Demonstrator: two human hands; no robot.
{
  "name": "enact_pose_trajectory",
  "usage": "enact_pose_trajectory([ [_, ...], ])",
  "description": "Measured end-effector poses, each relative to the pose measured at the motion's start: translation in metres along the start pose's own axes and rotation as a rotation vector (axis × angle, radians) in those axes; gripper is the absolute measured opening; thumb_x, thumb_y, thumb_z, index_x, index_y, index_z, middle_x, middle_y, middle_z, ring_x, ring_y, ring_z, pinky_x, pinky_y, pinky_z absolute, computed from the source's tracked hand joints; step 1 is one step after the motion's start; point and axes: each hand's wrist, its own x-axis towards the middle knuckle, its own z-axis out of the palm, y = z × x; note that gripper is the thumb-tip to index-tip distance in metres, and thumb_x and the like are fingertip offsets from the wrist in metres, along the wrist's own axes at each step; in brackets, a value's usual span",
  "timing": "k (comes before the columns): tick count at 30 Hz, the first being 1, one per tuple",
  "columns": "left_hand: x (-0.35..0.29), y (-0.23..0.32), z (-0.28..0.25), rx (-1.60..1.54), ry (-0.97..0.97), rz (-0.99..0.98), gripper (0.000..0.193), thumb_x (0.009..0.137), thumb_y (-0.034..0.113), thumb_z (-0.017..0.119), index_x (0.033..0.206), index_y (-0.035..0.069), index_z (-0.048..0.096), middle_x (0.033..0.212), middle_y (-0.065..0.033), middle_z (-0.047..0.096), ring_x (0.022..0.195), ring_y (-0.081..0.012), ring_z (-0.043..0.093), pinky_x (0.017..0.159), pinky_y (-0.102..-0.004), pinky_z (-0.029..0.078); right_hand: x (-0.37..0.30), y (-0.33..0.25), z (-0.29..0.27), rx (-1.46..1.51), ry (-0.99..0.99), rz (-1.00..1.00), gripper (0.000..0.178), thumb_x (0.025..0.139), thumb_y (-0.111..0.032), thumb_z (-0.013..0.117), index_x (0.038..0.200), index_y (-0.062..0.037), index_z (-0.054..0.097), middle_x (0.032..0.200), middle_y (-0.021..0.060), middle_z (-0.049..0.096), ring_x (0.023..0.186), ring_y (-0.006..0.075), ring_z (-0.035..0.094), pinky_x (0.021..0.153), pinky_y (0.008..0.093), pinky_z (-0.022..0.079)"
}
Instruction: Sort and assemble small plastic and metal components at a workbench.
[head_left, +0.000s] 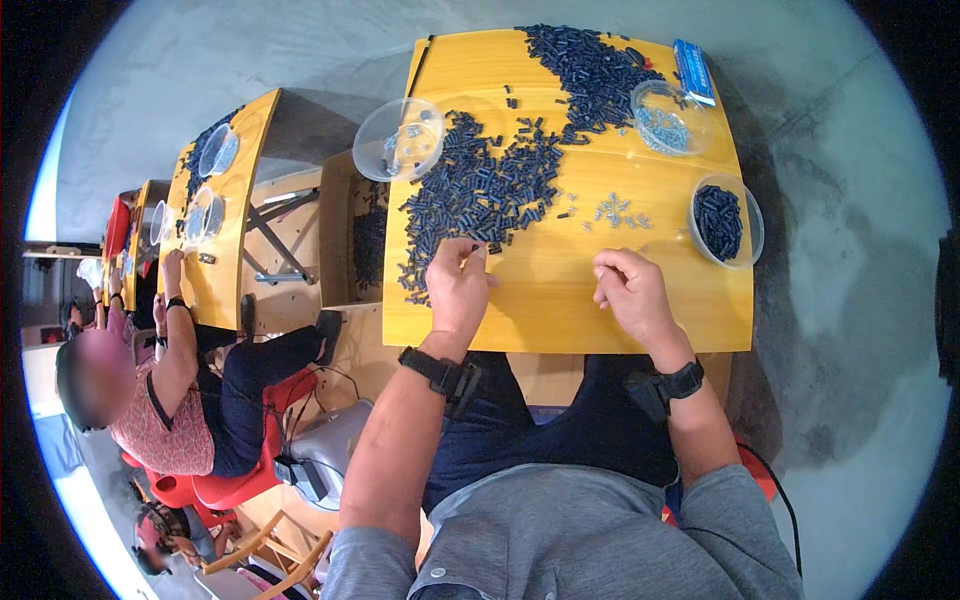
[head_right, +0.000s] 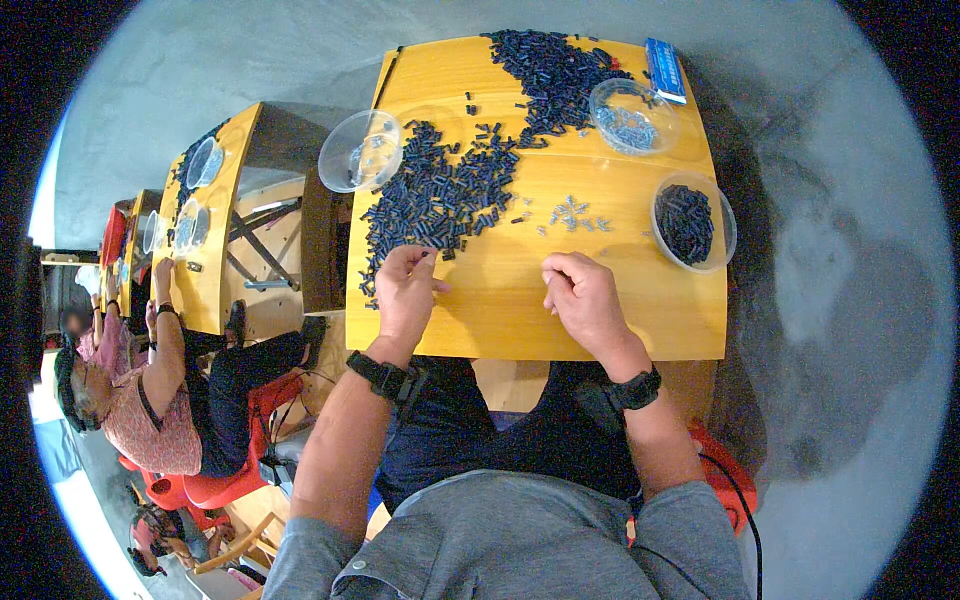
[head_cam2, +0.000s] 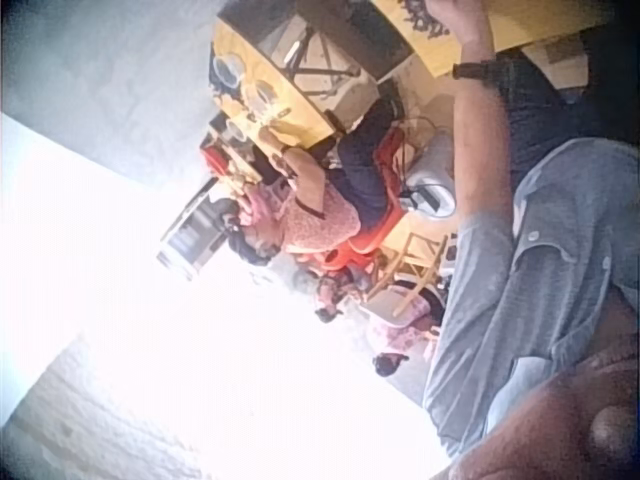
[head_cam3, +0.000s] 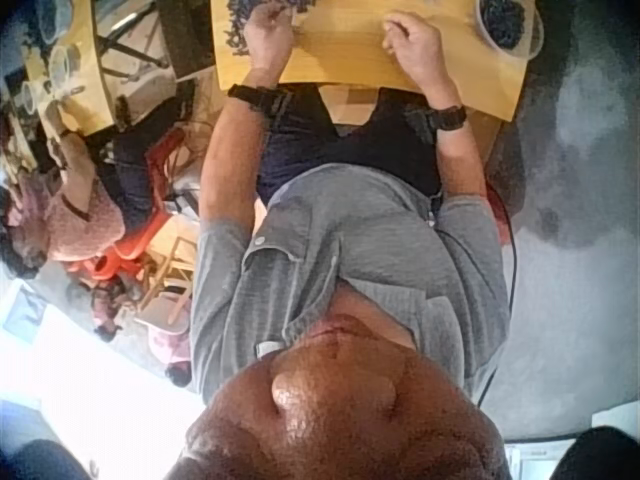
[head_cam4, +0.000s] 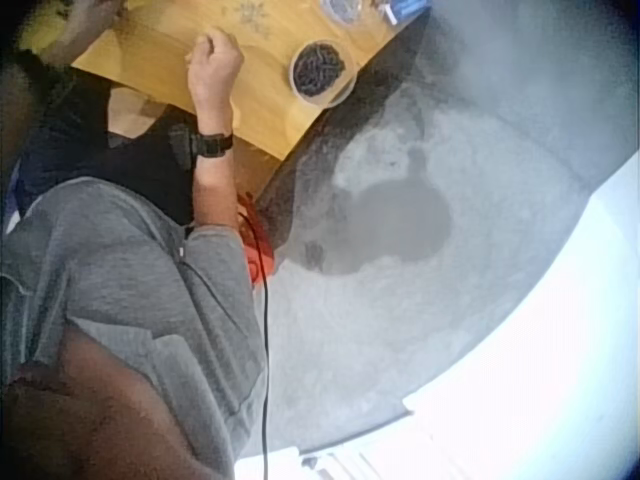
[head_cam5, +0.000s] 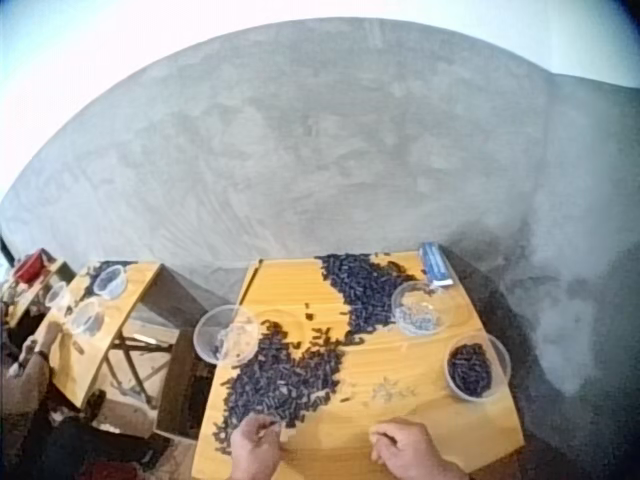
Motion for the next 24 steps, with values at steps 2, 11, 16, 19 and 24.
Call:
enact_pose_trajectory([
  [2,-0.009,0.012,-0.002,-0.188,-0.063,0.000,0.014,0.088,0.008,0.056,0.097,-0.003,0.055,0.086,-0.0085,0.063,0.058,-0.0143,0.063,0.047,-0.0230,0.044,-0.003,-0.003,0.001,0.079,-0.012,0.068,0.008,0.087,-0.001,0.054,0.092,0.0033,0.060,0.072,0.0066,0.058,0.054,0.0109,0.058,0.048,0.0240,0.048],
  [11,-0.053,0.033,-0.011,-0.456,-0.107,0.181,0.011,0.086,0.000,0.059,0.096,-0.002,0.056,0.081,-0.0059,0.061,0.062,-0.0122,0.063,0.053,-0.0208,0.046,-0.016,-0.034,0.009,0.450,-0.082,0.166,0.011,0.091,-0.004,0.053,0.097,0.0025,0.059,0.070,0.0048,0.059,0.056,0.0106,0.058,0.051,0.0239,0.051],
  [16,-0.074,0.045,-0.019,-0.482,-0.125,0.160,0.014,0.086,-0.001,0.060,0.100,-0.003,0.058,0.083,-0.0067,0.063,0.064,-0.0134,0.064,0.055,-0.0218,0.047,-0.024,-0.055,0.010,0.607,-0.134,0.144,0.012,0.092,-0.006,0.052,0.099,0.0017,0.057,0.078,0.0062,0.059,0.059,0.0123,0.060,0.054,0.0261,0.052],
  [19,-0.083,0.047,-0.024,-0.475,-0.155,0.186,0.016,0.086,-0.002,0.060,0.102,-0.004,0.058,0.085,-0.0075,0.064,0.065,-0.0143,0.064,0.056,-0.0227,0.049,-0.029,-0.067,0.009,0.660,-0.203,0.095,0.011,0.093,-0.004,0.049,0.100,0.0002,0.056,0.088,0.0075,0.058,0.061,0.0137,0.059,0.054,0.0278,0.053],
  [24,-0.095,0.047,-0.031,-0.518,-0.191,0.195,0.018,0.086,-0.002,0.058,0.104,-0.003,0.058,0.088,-0.0094,0.065,0.065,-0.0156,0.065,0.058,-0.0241,0.051,-0.039,-0.078,0.016,0.718,-0.250,0.102,0.010,0.093,-0.006,0.048,0.101,0.0006,0.052,0.087,0.0086,0.058,0.062,0.0150,0.062,0.056,0.0294,0.055],
])
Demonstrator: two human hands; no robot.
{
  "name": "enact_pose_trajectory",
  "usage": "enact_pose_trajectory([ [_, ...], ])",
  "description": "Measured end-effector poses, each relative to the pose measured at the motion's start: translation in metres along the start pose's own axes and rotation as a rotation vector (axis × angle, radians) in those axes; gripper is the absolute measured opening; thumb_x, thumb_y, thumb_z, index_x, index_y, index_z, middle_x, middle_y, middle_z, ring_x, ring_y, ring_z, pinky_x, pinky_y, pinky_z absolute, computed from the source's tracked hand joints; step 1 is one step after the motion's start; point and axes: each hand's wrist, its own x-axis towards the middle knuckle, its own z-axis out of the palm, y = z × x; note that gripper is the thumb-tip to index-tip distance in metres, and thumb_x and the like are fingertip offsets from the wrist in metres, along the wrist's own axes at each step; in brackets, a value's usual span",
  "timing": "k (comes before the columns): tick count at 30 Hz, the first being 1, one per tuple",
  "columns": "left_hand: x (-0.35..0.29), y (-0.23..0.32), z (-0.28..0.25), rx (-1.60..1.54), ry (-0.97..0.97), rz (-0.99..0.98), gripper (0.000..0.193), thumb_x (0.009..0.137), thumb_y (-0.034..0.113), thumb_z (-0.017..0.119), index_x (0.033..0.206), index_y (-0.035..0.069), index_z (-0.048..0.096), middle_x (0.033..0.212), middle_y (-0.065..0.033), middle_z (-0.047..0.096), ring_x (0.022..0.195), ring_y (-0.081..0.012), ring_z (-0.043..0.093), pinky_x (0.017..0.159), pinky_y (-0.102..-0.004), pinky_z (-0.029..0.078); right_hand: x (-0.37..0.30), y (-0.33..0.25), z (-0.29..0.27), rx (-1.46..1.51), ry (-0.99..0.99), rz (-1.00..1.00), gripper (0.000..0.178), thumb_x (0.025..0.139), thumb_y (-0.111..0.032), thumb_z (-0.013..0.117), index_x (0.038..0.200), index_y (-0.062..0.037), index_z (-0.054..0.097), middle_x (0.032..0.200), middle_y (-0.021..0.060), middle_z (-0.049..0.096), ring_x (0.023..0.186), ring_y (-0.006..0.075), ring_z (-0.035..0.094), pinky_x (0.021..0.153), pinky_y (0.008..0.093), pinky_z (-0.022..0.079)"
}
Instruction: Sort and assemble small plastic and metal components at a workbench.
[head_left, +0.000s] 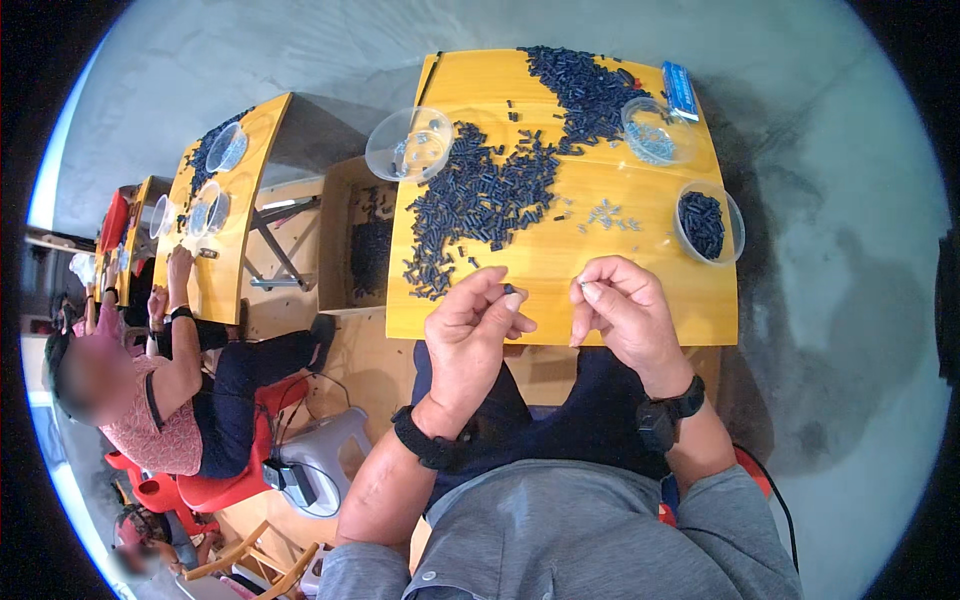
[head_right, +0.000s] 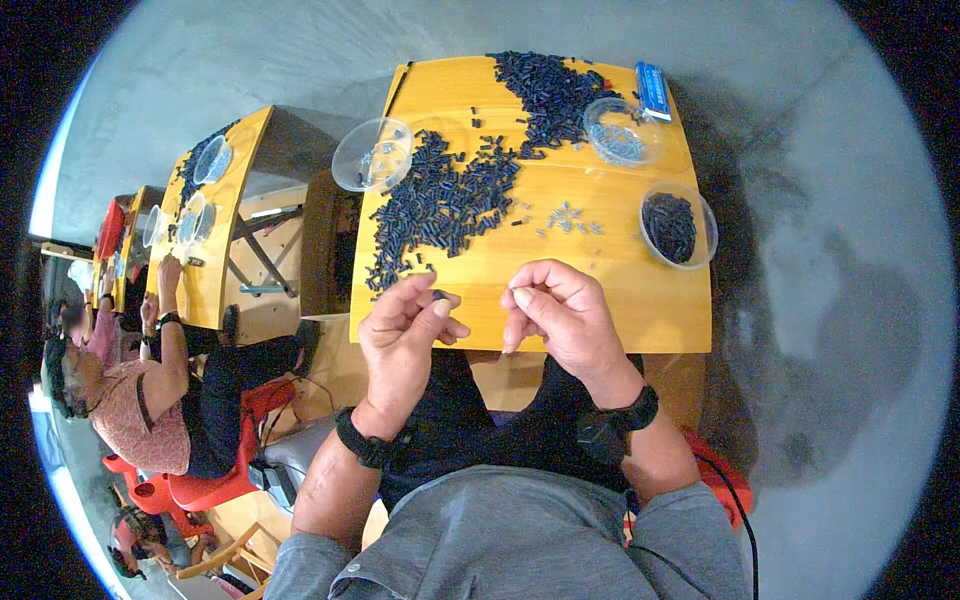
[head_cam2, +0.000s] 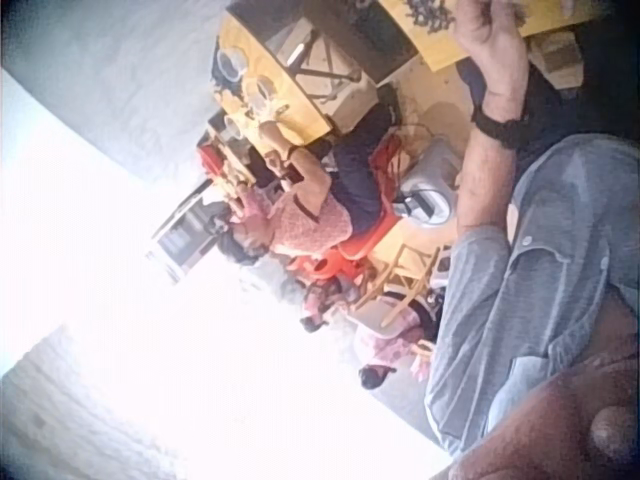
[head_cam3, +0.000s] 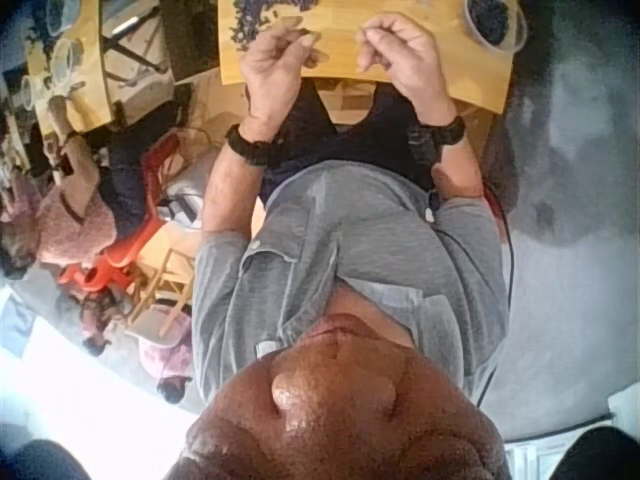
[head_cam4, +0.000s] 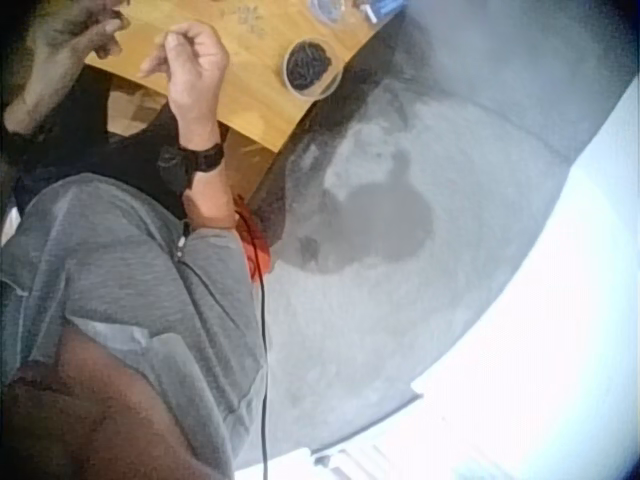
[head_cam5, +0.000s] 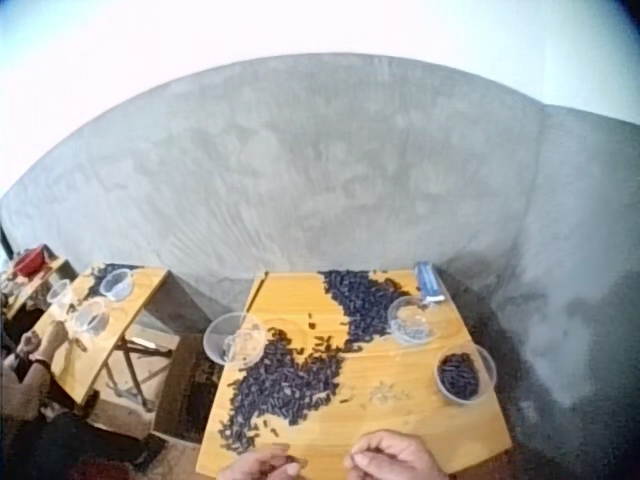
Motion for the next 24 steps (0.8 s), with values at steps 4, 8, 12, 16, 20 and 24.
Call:
enact_pose_trajectory([
  [4,-0.008,0.007,-0.007,-0.078,-0.020,-0.145,0.015,0.089,0.001,0.055,0.104,0.000,0.056,0.091,-0.0116,0.066,0.065,-0.0167,0.065,0.058,-0.0249,0.051,-0.004,-0.001,0.014,0.055,-0.028,0.003,0.011,0.094,-0.006,0.048,0.101,0.0007,0.053,0.087,0.0087,0.058,0.062,0.0152,0.062,0.056,0.0299,0.056],
  [8,-0.014,0.008,-0.015,-0.204,-0.078,-0.219,0.011,0.093,0.006,0.051,0.102,0.002,0.054,0.095,-0.0131,0.066,0.066,-0.0183,0.066,0.058,-0.0255,0.052,-0.006,0.001,0.022,0.065,-0.054,-0.006,0.011,0.094,-0.006,0.048,0.102,0.0006,0.052,0.087,0.0089,0.059,0.061,0.0156,0.062,0.056,0.0302,0.056],
  [12,-0.020,0.012,-0.019,-0.259,-0.079,-0.247,0.011,0.095,0.009,0.048,0.102,0.003,0.053,0.097,-0.0135,0.066,0.067,-0.0186,0.067,0.057,-0.0257,0.052,-0.009,0.002,0.033,0.087,-0.053,0.024,0.011,0.094,-0.006,0.048,0.102,0.0003,0.053,0.086,0.0084,0.060,0.061,0.0157,0.062,0.056,0.0306,0.056],
  [16,-0.029,0.015,-0.016,-0.372,-0.091,-0.271,0.012,0.096,0.012,0.047,0.101,0.004,0.054,0.097,-0.0130,0.066,0.067,-0.0178,0.066,0.056,-0.0249,0.051,-0.015,0.002,0.046,0.089,-0.043,0.028,0.010,0.094,-0.007,0.050,0.099,0.0000,0.054,0.086,0.0077,0.060,0.061,0.0143,0.062,0.055,0.0285,0.055],
  [20,-0.038,0.013,-0.015,-0.449,-0.107,-0.272,0.012,0.096,0.015,0.048,0.099,0.005,0.055,0.089,-0.0076,0.064,0.062,-0.0132,0.060,0.054,-0.0220,0.046,-0.019,0.006,0.048,0.005,-0.031,-0.043,0.009,0.093,-0.007,0.051,0.097,0.0002,0.055,0.084,0.0069,0.061,0.062,0.0117,0.061,0.054,0.0251,0.053],
  [24,-0.041,0.008,-0.016,-0.476,-0.111,-0.235,0.012,0.095,0.013,0.050,0.098,0.004,0.057,0.084,-0.0055,0.062,0.058,-0.0097,0.056,0.055,-0.0214,0.045,-0.026,0.005,0.054,0.024,-0.045,-0.020,0.008,0.093,-0.006,0.051,0.096,0.0004,0.055,0.084,0.0063,0.061,0.061,0.0105,0.060,0.053,0.0239,0.052],
])
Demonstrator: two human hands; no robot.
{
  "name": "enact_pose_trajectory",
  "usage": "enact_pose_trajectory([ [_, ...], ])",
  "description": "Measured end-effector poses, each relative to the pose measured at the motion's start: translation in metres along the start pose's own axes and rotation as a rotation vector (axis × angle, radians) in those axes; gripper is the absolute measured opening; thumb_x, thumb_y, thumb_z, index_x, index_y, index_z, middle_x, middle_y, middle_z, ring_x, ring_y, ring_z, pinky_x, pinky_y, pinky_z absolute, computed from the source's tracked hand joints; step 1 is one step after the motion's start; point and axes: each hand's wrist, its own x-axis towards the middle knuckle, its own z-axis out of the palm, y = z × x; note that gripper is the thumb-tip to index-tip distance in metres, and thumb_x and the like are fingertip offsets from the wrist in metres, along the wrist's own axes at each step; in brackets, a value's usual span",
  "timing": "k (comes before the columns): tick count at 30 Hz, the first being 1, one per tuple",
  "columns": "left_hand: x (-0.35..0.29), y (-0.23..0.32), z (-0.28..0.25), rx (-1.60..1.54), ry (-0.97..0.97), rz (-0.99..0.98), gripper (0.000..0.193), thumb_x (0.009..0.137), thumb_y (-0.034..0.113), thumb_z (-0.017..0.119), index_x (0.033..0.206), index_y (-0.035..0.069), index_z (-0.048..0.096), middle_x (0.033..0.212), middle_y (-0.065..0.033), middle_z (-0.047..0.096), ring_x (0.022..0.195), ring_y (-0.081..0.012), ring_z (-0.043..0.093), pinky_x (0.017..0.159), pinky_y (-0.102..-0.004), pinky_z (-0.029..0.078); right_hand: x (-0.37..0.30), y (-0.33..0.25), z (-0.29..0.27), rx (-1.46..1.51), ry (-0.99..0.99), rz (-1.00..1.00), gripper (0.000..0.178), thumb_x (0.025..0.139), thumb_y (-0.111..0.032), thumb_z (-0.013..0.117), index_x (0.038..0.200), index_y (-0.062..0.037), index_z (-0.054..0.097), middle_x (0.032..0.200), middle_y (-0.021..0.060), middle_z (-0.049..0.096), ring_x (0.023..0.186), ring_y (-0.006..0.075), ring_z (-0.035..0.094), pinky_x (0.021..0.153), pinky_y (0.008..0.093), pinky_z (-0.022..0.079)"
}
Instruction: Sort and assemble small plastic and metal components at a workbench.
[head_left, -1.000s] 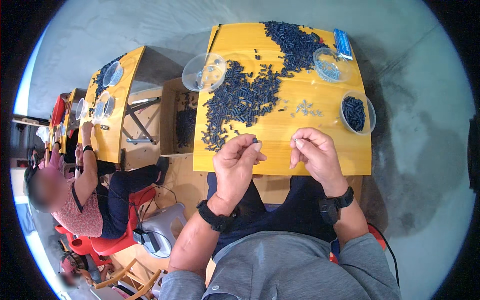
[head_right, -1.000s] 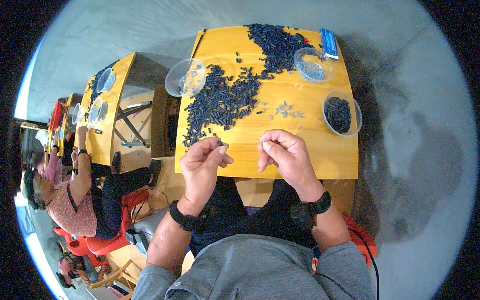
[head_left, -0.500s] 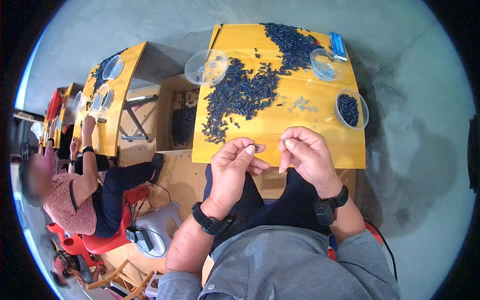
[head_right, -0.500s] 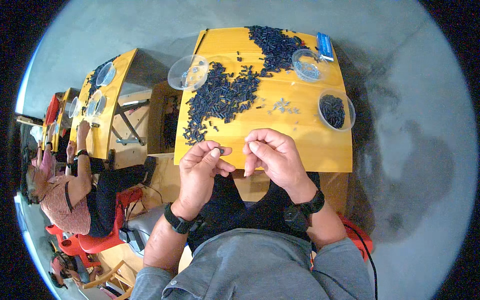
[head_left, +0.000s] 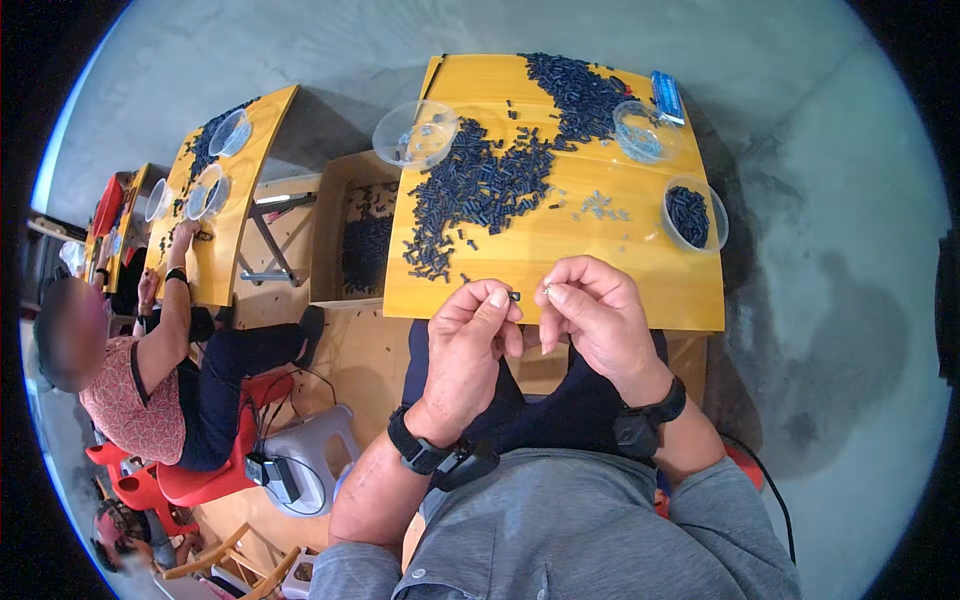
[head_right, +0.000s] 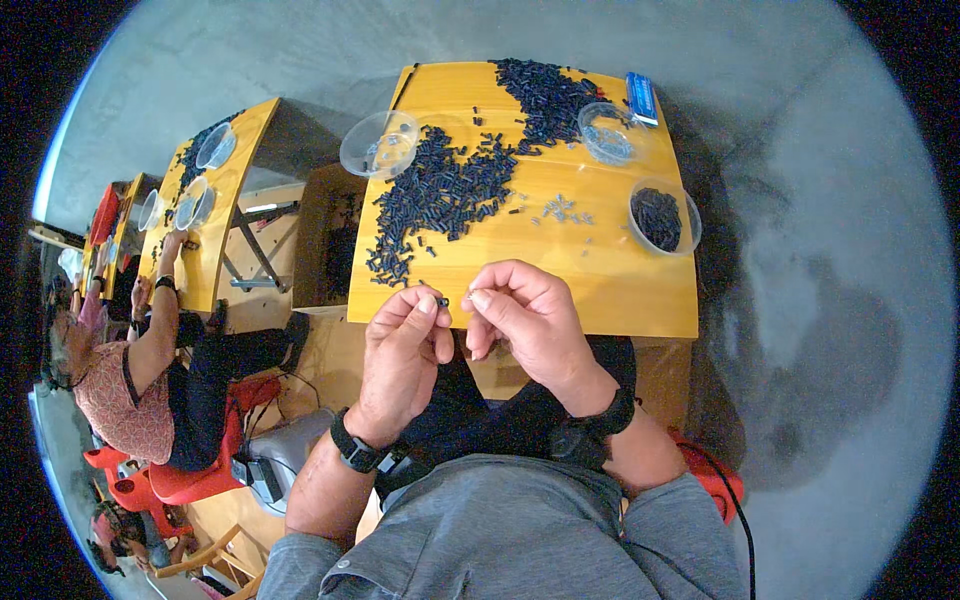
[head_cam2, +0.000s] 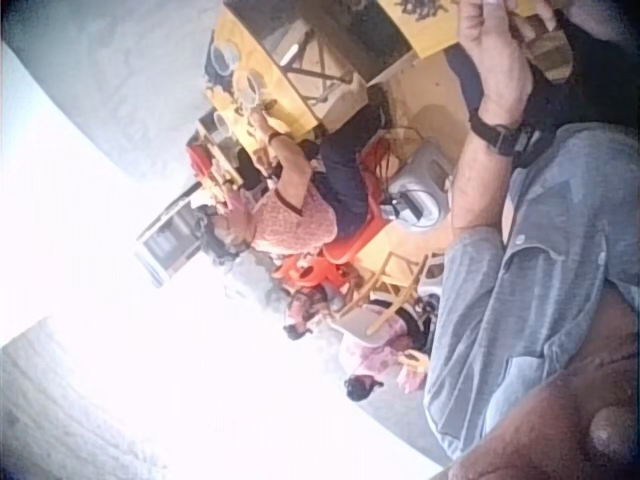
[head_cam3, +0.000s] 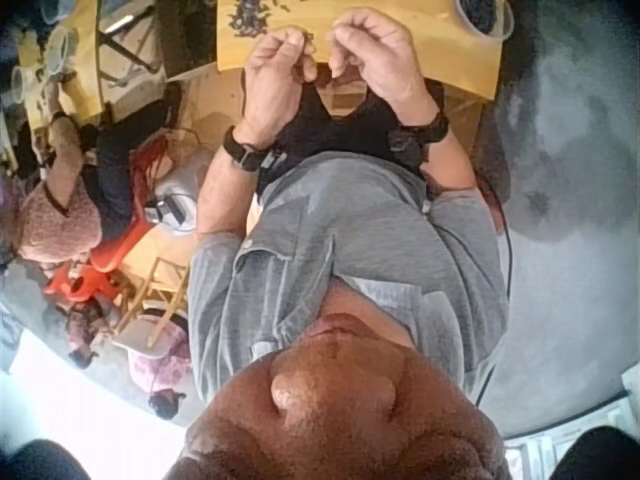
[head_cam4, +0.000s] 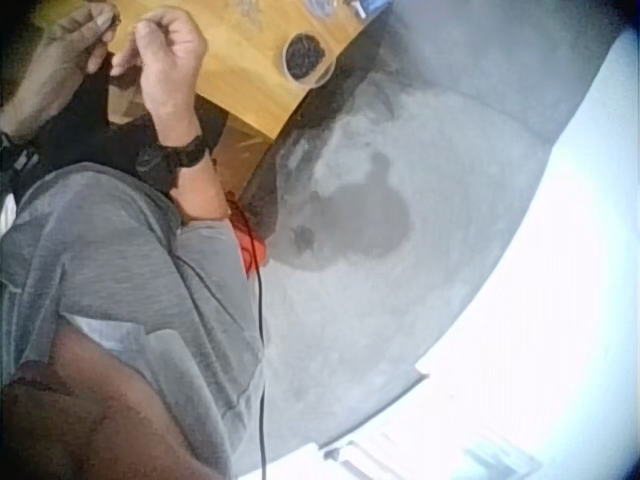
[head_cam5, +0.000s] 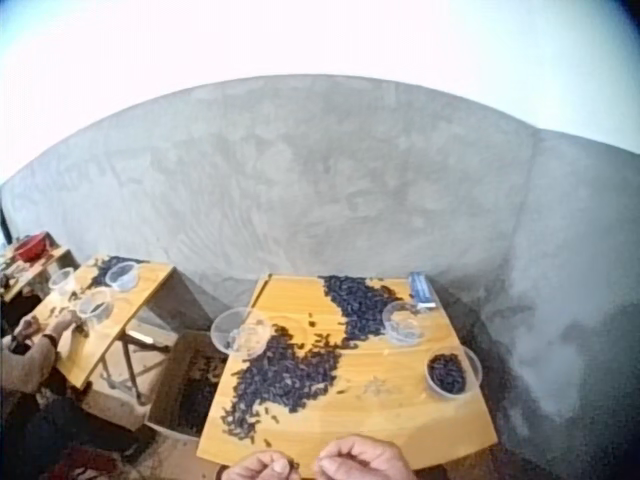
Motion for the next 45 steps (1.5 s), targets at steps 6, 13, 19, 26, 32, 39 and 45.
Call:
enact_pose_trajectory([
  [6,-0.003,0.001,0.004,-0.068,-0.045,-0.034,0.011,0.095,0.011,0.049,0.097,0.003,0.057,0.083,-0.0050,0.061,0.058,-0.0103,0.055,0.054,-0.0220,0.045,-0.005,0.006,0.005,-0.156,0.039,-0.036,0.009,0.093,-0.007,0.053,0.096,0.0000,0.057,0.073,0.0041,0.061,0.059,0.0084,0.058,0.052,0.0223,0.049],
  [13,-0.005,0.000,0.006,-0.079,-0.028,-0.030,0.012,0.095,0.011,0.049,0.098,0.003,0.057,0.081,-0.0046,0.061,0.057,-0.0104,0.053,0.053,-0.0223,0.044,-0.007,0.008,0.005,-0.131,-0.003,-0.037,0.010,0.090,-0.001,0.055,0.099,0.0010,0.058,0.081,0.0071,0.061,0.062,0.0122,0.060,0.055,0.0247,0.051],
  [19,-0.007,0.000,0.008,-0.043,-0.028,-0.025,0.012,0.094,0.013,0.051,0.098,0.003,0.058,0.080,-0.0040,0.060,0.056,-0.0105,0.052,0.052,-0.0224,0.043,-0.008,0.012,0.006,-0.236,0.015,-0.126,0.008,0.091,-0.005,0.055,0.096,0.0003,0.058,0.075,0.0026,0.060,0.059,0.0064,0.057,0.052,0.0207,0.048],
  [26,-0.006,0.002,0.004,0.042,-0.049,-0.059,0.013,0.093,0.011,0.053,0.098,0.001,0.061,0.081,-0.0058,0.064,0.055,-0.0110,0.054,0.052,-0.0224,0.044,-0.009,0.008,0.006,-0.374,0.028,-0.152,0.008,0.091,-0.004,0.054,0.096,0.0011,0.057,0.076,0.0024,0.061,0.060,0.0055,0.057,0.054,0.0199,0.048],
  [32,-0.001,0.006,-0.004,0.254,-0.115,-0.076,0.012,0.091,0.004,0.055,0.098,0.000,0.062,0.081,-0.0082,0.066,0.057,-0.0110,0.058,0.052,-0.0222,0.048,-0.008,0.004,0.001,-0.451,0.007,-0.139,0.007,0.090,-0.003,0.054,0.095,0.0014,0.057,0.077,0.0018,0.059,0.061,0.0053,0.057,0.055,0.0196,0.048],
  [39,0.004,0.015,-0.009,0.423,-0.171,-0.056,0.012,0.088,0.001,0.058,0.098,-0.002,0.063,0.080,-0.0081,0.067,0.059,-0.0107,0.060,0.054,-0.0221,0.050,-0.004,0.001,0.002,-0.579,-0.041,-0.226,0.005,0.087,0.002,0.054,0.091,0.0015,0.057,0.074,0.0024,0.056,0.060,0.0070,0.057,0.053,0.0200,0.045],
  [45,0.007,0.022,-0.005,0.527,-0.191,-0.112,0.014,0.087,0.000,0.059,0.100,-0.003,0.064,0.082,-0.0090,0.067,0.061,-0.0112,0.062,0.055,-0.0219,0.051,0.000,-0.004,0.003,-0.691,-0.083,-0.281,0.004,0.083,0.004,0.057,0.086,0.0016,0.058,0.074,0.0070,0.057,0.064,0.0138,0.058,0.054,0.0264,0.045],
])
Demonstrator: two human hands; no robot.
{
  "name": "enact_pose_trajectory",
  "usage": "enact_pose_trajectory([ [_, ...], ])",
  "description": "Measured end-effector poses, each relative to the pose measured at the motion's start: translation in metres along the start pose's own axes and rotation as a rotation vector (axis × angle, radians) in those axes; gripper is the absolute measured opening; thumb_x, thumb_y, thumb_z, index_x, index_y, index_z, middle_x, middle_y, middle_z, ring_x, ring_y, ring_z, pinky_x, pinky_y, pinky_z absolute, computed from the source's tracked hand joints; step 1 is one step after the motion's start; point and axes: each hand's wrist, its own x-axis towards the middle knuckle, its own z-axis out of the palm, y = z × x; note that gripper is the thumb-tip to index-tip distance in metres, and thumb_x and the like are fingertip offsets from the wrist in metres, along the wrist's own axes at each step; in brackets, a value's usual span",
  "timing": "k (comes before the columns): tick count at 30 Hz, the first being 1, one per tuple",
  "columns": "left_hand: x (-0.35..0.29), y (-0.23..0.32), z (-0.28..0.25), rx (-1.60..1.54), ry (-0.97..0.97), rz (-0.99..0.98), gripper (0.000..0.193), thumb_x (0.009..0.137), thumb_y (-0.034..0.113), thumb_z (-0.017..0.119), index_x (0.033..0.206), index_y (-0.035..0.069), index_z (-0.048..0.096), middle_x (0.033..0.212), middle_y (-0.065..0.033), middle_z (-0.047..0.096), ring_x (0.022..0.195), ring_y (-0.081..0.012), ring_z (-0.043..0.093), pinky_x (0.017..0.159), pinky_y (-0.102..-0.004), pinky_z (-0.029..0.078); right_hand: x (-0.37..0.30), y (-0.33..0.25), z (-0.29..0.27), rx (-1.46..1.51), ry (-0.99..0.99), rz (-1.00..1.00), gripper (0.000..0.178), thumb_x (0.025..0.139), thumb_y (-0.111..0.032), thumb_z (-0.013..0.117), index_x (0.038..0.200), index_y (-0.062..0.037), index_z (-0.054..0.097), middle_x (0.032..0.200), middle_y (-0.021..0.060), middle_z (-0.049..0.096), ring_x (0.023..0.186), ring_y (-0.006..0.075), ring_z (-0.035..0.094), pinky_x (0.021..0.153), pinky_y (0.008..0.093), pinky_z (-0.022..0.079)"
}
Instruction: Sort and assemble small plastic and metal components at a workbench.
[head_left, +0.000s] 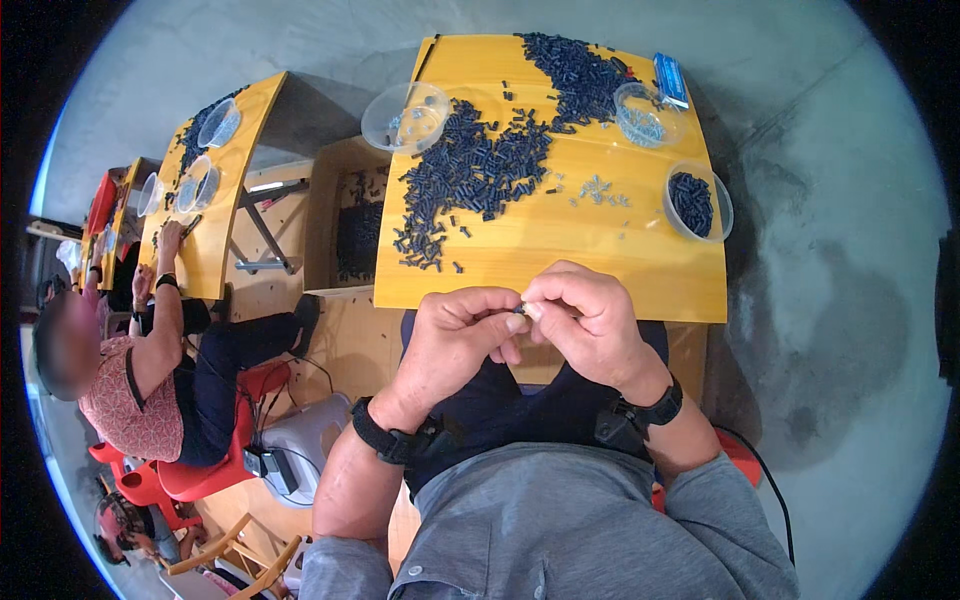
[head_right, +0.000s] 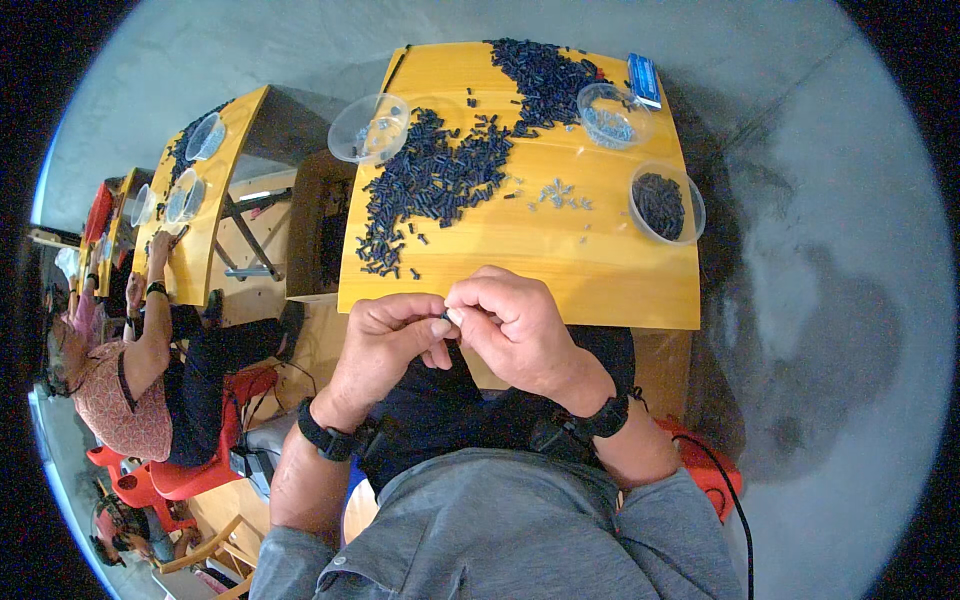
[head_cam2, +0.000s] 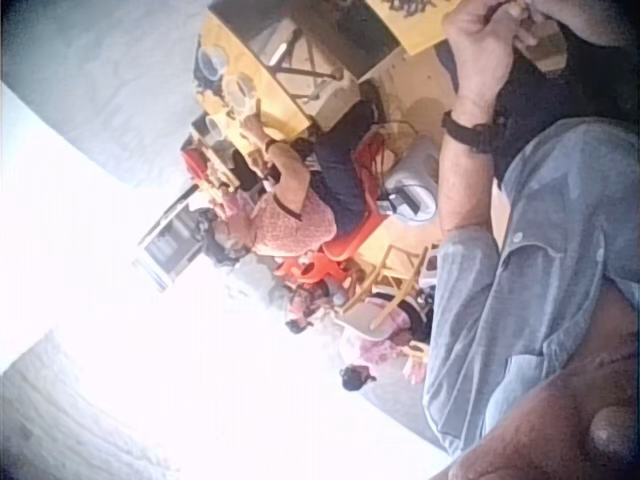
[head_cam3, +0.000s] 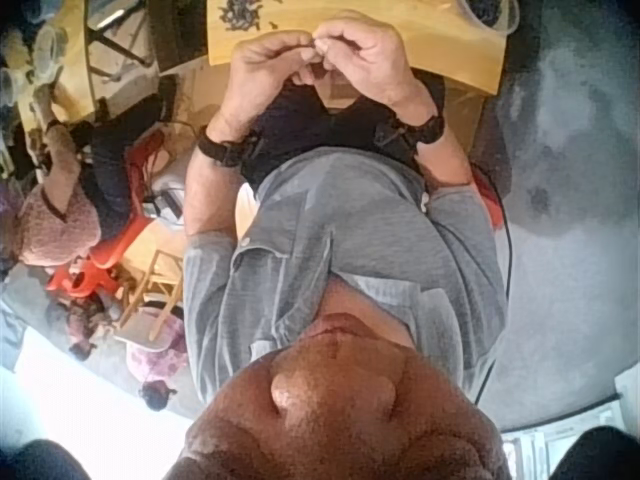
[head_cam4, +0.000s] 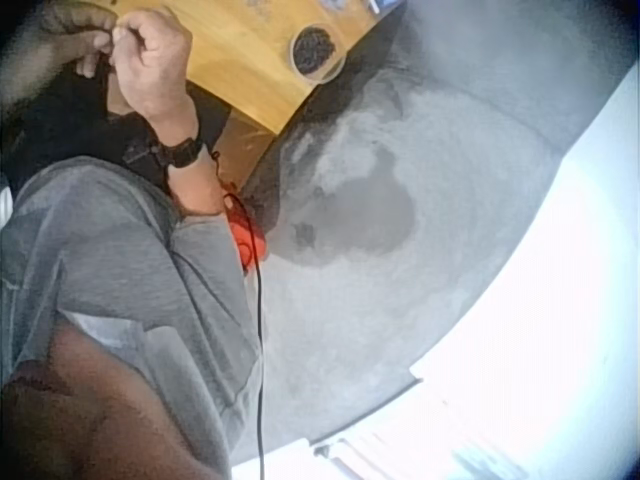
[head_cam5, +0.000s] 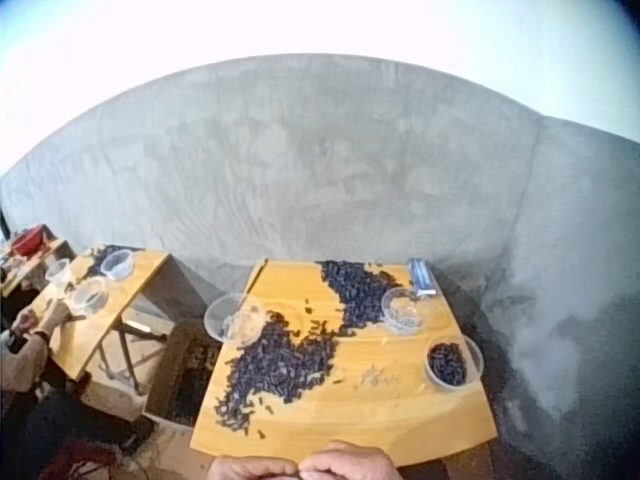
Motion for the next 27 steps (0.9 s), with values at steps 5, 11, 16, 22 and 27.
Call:
enact_pose_trajectory([
  [5,-0.0006,-0.0024,-0.0013,0.055,0.001,-0.027,0.012,0.088,0.003,0.060,0.097,-0.003,0.065,0.082,-0.0091,0.068,0.061,-0.0117,0.064,0.055,-0.0216,0.052,0.0007,0.0017,-0.0014,-0.121,-0.012,-0.097,0.007,0.081,0.004,0.058,0.086,0.0003,0.059,0.073,0.0106,0.057,0.064,0.0222,0.059,0.056,0.0307,0.046],
  [11,-0.0016,-0.0046,-0.0032,0.001,0.008,-0.012,0.011,0.088,0.004,0.060,0.096,-0.003,0.064,0.081,-0.0087,0.067,0.061,-0.0119,0.064,0.055,-0.0224,0.052,0.0059,-0.0013,-0.0015,-0.283,-0.025,-0.220,0.009,0.079,0.005,0.058,0.087,-0.0004,0.060,0.074,0.0125,0.057,0.064,0.0272,0.058,0.056,0.0340,0.046],
  [16,-0.0020,-0.0039,-0.0031,-0.064,0.019,0.023,0.011,0.088,0.003,0.059,0.096,-0.003,0.064,0.080,-0.0084,0.067,0.061,-0.0119,0.064,0.055,-0.0228,0.052,0.0076,0.0011,0.0020,-0.263,0.004,-0.263,0.010,0.079,0.005,0.059,0.088,-0.0002,0.059,0.075,0.0127,0.058,0.064,0.0272,0.058,0.056,0.0342,0.046],
  [22,-0.0022,-0.0048,-0.0050,-0.046,0.016,0.036,0.010,0.088,0.002,0.059,0.096,-0.003,0.064,0.080,-0.0077,0.067,0.060,-0.0108,0.062,0.055,-0.0227,0.052,0.0041,0.0011,0.0022,-0.165,0.037,-0.100,0.012,0.078,0.005,0.061,0.089,0.0000,0.060,0.075,0.0122,0.058,0.064,0.0253,0.059,0.057,0.0324,0.046],
  [27,-0.0019,-0.0055,-0.0062,-0.039,0.015,0.042,0.010,0.089,0.002,0.059,0.094,-0.003,0.064,0.078,-0.0072,0.066,0.059,-0.0105,0.062,0.054,-0.0224,0.052,0.0077,0.0040,0.0020,-0.211,0.007,-0.240,0.012,0.078,0.006,0.061,0.088,-0.0005,0.060,0.075,0.0118,0.058,0.065,0.0251,0.059,0.057,0.0323,0.047],
])
